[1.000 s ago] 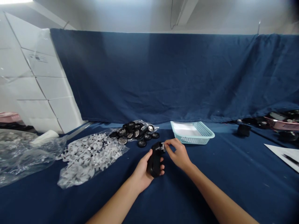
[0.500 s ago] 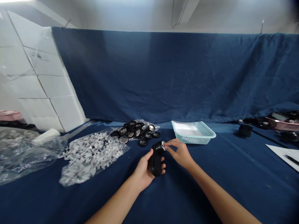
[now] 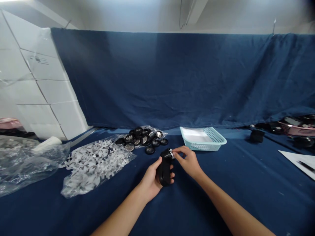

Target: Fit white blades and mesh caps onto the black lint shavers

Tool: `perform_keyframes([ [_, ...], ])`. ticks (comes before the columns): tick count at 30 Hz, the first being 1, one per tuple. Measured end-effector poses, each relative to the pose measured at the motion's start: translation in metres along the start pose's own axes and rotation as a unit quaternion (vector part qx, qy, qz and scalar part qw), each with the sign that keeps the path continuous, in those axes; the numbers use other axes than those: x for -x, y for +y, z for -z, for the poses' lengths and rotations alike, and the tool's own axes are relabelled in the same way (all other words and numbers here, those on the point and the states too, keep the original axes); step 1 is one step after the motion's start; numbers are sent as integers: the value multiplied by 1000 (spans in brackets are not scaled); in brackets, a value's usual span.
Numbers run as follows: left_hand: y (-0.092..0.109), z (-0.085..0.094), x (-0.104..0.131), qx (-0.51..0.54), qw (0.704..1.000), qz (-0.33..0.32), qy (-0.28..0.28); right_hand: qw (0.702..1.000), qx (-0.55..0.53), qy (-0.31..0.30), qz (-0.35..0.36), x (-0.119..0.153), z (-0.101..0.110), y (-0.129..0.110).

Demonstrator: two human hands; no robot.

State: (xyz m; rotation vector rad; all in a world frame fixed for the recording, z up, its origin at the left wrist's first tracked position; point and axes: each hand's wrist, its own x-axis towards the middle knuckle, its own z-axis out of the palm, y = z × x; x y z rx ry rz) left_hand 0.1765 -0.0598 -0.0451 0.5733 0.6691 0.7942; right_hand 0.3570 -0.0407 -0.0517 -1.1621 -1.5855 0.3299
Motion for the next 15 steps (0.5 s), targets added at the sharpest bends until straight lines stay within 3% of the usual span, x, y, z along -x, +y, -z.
perform_keyframes([
  [15,-1,2,-3,34,999,7,4,999,-33,-1,-42,2,-7,11],
])
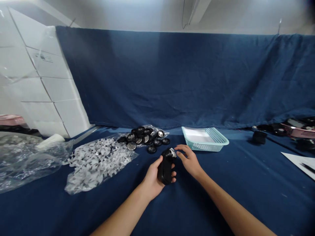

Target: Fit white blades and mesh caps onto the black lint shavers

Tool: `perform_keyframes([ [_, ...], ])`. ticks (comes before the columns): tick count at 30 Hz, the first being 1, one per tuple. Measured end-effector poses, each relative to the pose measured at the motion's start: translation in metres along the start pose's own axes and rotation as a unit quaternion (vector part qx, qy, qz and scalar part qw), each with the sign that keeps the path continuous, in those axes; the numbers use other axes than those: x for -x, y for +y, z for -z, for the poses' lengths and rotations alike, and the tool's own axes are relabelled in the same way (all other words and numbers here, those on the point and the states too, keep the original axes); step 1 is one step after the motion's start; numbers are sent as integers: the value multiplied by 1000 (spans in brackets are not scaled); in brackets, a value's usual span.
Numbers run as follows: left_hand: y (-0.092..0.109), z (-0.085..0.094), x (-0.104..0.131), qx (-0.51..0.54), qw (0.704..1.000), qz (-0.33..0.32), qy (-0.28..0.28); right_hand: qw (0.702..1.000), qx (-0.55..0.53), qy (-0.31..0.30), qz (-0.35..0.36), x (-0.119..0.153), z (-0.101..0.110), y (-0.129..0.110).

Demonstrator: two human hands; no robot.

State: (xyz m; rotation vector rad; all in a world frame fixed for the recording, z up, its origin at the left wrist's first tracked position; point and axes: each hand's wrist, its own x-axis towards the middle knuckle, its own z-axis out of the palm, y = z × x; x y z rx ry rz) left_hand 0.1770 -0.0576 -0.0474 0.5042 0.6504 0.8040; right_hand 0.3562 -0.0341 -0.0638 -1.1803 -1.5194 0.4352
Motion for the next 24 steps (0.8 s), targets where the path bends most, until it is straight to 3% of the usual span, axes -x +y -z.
perform_keyframes([
  [12,1,-2,2,-4,1000,-6,-1,999,-9,-29,30,1,0,-5],
  [19,0,-1,1,0,1000,-1,-2,999,34,2,11,2,0,1],
  [24,1,-1,1,5,1000,-2,-3,999,24,-29,20,0,1,2],
])
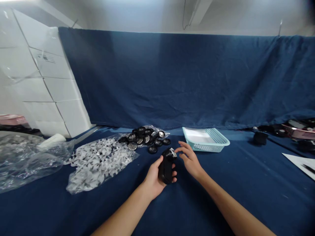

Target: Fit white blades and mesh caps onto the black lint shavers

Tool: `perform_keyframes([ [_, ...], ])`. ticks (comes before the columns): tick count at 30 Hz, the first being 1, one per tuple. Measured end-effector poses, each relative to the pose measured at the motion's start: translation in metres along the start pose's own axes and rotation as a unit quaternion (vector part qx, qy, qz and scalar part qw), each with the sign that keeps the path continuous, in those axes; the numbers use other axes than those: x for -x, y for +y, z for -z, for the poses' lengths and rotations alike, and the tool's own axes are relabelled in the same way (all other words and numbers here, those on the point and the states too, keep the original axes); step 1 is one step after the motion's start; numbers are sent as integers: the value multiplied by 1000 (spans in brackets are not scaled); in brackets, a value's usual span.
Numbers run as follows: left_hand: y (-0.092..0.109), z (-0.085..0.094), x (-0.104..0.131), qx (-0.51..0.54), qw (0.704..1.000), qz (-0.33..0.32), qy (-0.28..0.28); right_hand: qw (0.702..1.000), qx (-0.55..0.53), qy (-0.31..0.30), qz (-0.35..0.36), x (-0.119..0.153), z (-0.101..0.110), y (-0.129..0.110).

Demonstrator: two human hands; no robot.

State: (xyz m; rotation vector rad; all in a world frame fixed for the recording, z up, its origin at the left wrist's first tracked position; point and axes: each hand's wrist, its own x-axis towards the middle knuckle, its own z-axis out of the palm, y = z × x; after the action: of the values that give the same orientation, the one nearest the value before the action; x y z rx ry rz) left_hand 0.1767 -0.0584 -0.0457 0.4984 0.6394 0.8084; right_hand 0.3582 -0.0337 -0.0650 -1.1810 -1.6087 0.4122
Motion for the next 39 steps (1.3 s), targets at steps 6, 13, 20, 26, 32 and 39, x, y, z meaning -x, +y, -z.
perform_keyframes([
  [6,0,1,0,4,1000,3,3,1000,14,-8,4,0,3,3],
  [13,-1,2,-1,7,1000,4,-1,1000,-7,-18,17,0,3,-2],
  [20,-1,-1,2,13,1000,4,7,1000,20,22,7,0,3,2],
  [26,-2,-2,3,41,999,3,22,996,32,72,35,2,12,-12],
  [32,-5,-3,8,90,994,-25,63,988,66,136,-17,-23,1,4],
  [39,-4,-2,12,148,978,-94,116,991,113,-50,45,-86,-50,13],
])
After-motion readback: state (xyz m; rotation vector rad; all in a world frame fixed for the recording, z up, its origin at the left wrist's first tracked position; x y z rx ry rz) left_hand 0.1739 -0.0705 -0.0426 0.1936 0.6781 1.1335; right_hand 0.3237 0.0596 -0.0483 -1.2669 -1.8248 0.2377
